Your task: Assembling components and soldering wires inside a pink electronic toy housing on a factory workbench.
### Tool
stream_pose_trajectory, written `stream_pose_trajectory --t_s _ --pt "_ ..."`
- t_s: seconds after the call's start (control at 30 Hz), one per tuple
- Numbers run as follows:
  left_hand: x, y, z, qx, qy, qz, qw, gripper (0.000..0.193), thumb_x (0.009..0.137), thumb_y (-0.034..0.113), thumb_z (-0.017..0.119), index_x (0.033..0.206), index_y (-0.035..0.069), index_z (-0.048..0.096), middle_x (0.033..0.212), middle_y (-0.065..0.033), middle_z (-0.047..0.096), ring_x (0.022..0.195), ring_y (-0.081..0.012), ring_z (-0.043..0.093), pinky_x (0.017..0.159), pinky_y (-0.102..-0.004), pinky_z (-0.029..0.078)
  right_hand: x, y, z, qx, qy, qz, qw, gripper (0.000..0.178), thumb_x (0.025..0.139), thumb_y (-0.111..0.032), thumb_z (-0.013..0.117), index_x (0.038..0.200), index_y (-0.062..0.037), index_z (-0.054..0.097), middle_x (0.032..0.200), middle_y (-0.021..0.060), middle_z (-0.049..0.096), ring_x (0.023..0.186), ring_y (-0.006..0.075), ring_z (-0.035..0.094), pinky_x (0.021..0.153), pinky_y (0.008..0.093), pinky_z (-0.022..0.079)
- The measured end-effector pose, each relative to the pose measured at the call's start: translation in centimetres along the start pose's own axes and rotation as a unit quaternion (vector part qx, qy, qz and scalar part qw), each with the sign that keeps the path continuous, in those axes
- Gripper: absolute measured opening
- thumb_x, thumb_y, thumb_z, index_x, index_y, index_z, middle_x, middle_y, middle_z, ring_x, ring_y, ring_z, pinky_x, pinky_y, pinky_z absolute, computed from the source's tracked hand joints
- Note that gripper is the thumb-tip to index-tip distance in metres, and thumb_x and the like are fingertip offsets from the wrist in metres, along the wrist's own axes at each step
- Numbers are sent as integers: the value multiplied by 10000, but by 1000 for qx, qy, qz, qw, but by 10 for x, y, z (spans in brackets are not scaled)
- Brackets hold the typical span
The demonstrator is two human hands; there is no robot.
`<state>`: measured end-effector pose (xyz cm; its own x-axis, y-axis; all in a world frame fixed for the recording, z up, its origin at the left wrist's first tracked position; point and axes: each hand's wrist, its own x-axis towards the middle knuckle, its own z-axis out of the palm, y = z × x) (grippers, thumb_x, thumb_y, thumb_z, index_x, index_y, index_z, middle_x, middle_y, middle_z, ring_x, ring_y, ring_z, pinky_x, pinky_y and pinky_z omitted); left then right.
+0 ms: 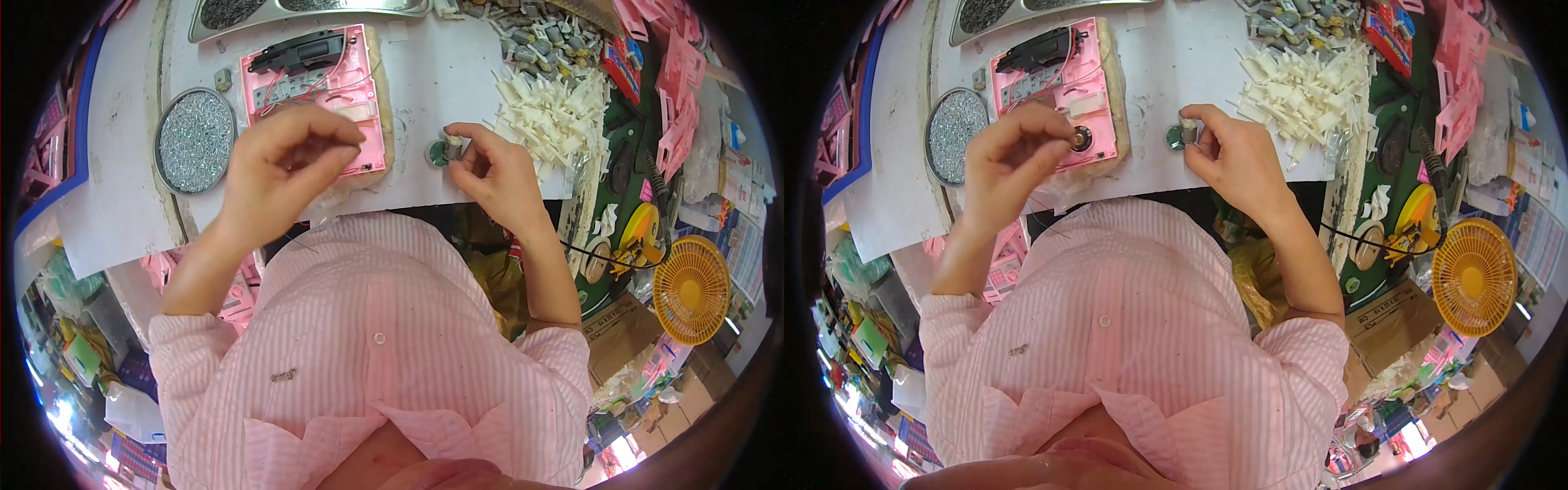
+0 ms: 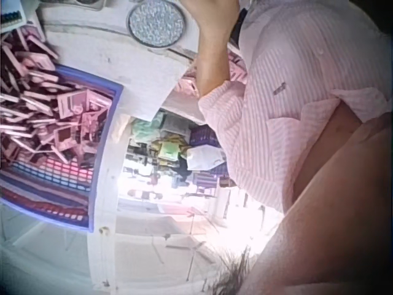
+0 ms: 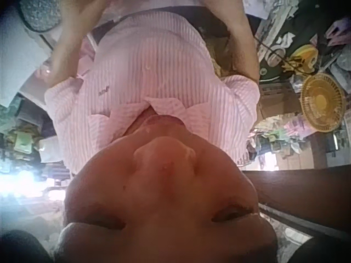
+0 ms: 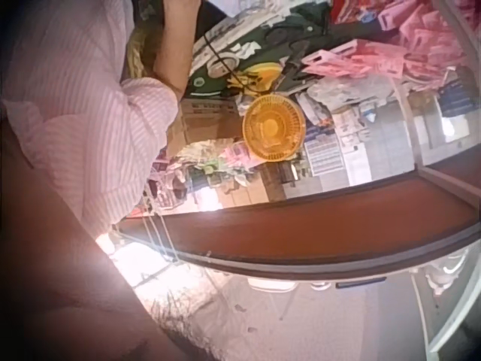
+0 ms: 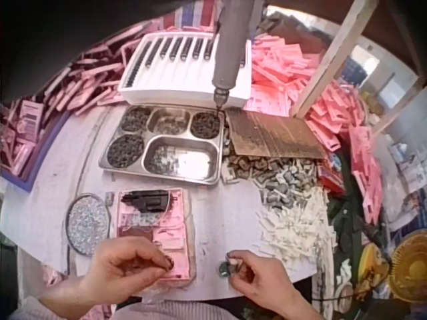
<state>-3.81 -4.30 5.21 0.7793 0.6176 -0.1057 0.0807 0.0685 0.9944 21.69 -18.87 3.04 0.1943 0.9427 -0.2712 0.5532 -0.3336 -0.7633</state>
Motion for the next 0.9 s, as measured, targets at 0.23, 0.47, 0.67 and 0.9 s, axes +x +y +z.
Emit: stream_pose_trajectory --t_s 0.23,0.47,0.67,0.9 --pt "-23 -21 22 40 62 76 994 150 870 -79 674 1008 -24 693 989 -96 681 872 -159 672 758 -268 557 2 -5 8 -34 20 4 999 408 791 -31 679 1195 -72 637 646 20 560 589 129 581 574 282 457" --pt "-25 -28 38 -6 90 65 994 297 869 -59 701 1152 -9 624 999 -69 691 875 -115 680 750 -261 572 -5 -26 15 420 -7 28 907 446 889 -12 712 1309 27 568 756 -23 625 677 50 576 614 197 458" --pt "-25 -26 35 30 72 57 995 358 869 -68 700 1191 7 564 1051 -66 666 935 -130 675 802 -263 555 4 -40 42 537 -117 40 835 511 905 -29 720 1367 33 510 776 24 646 684 79 602 636 213 494" --pt "-27 -26 33 15 63 47 997 384 864 -90 693 1206 0 542 1068 -73 656 975 -136 666 836 -271 551 7 -39 46 512 -139 39 847 506 901 -20 721 1359 31 513 799 9 634 694 75 595 634 223 484"
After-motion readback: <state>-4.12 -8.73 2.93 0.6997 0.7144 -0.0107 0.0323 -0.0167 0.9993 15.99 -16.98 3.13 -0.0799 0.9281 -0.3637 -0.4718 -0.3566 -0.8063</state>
